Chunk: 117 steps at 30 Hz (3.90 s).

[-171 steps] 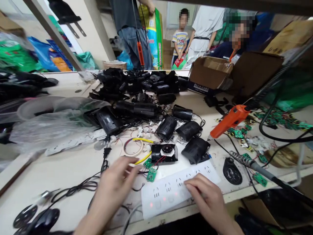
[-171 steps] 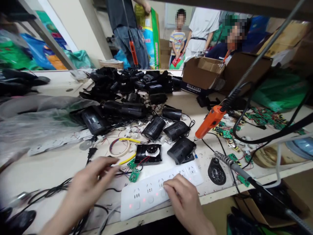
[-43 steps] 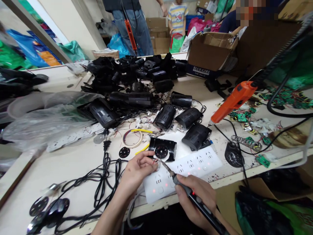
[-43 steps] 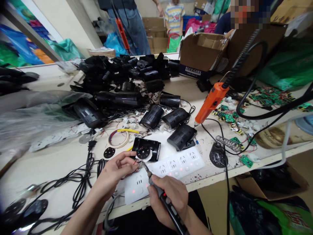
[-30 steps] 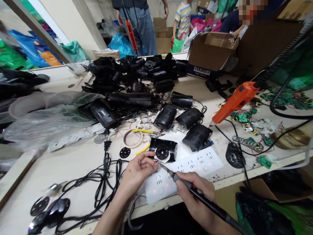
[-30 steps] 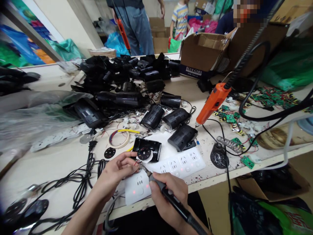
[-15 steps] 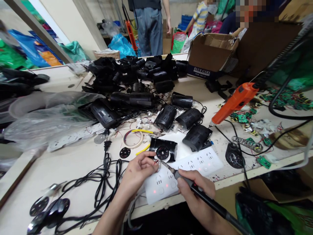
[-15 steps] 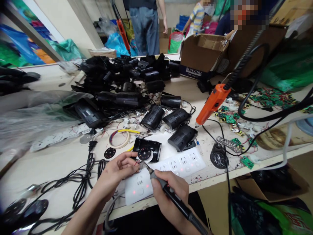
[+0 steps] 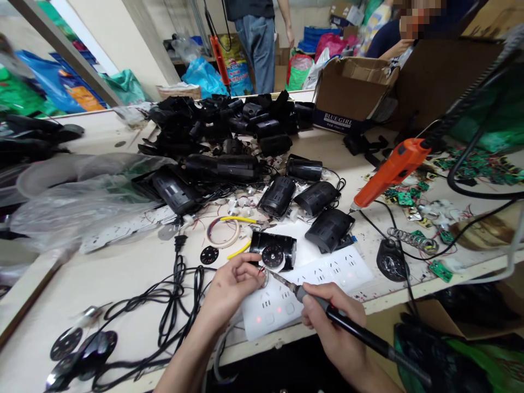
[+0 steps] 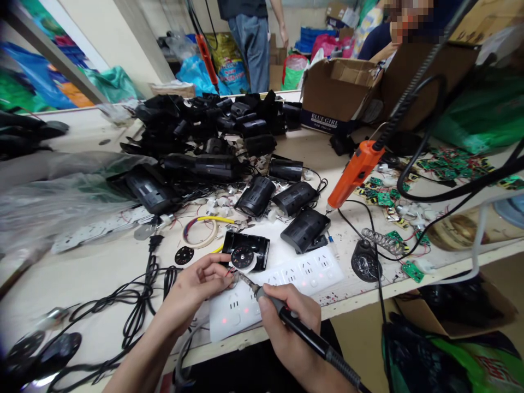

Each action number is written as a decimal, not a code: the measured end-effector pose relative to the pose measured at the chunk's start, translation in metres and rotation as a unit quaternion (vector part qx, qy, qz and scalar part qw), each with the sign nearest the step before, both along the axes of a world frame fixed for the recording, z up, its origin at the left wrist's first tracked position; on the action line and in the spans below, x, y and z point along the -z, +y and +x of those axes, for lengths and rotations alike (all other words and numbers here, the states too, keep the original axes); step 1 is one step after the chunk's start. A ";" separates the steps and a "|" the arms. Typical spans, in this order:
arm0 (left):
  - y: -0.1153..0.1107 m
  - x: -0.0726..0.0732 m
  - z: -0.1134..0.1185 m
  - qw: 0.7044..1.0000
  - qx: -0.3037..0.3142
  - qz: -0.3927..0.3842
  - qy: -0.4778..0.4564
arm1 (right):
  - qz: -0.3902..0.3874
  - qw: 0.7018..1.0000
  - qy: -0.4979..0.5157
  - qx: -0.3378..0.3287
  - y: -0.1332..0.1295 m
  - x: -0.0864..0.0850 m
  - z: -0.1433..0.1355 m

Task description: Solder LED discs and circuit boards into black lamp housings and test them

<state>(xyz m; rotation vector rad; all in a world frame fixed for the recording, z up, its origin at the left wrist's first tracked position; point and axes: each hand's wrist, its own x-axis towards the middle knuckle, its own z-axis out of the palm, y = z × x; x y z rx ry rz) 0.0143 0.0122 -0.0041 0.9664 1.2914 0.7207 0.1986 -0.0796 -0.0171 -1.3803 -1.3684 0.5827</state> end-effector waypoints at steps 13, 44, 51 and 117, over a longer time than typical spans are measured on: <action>0.002 0.006 -0.003 1.000 0.010 -0.004 0.001 | -0.027 1.000 0.016 0.000 0.000 0.001 -0.002; 0.004 0.003 -0.003 0.999 0.039 -0.007 -0.006 | 0.108 0.991 -0.080 0.007 0.003 -0.005 -0.004; 0.003 0.002 -0.002 0.999 0.048 -0.005 -0.003 | 0.106 0.991 -0.076 0.009 0.004 -0.003 -0.005; 0.005 0.001 -0.028 0.979 0.101 0.144 0.105 | 0.095 0.925 -0.106 0.352 -0.041 -0.026 0.100</action>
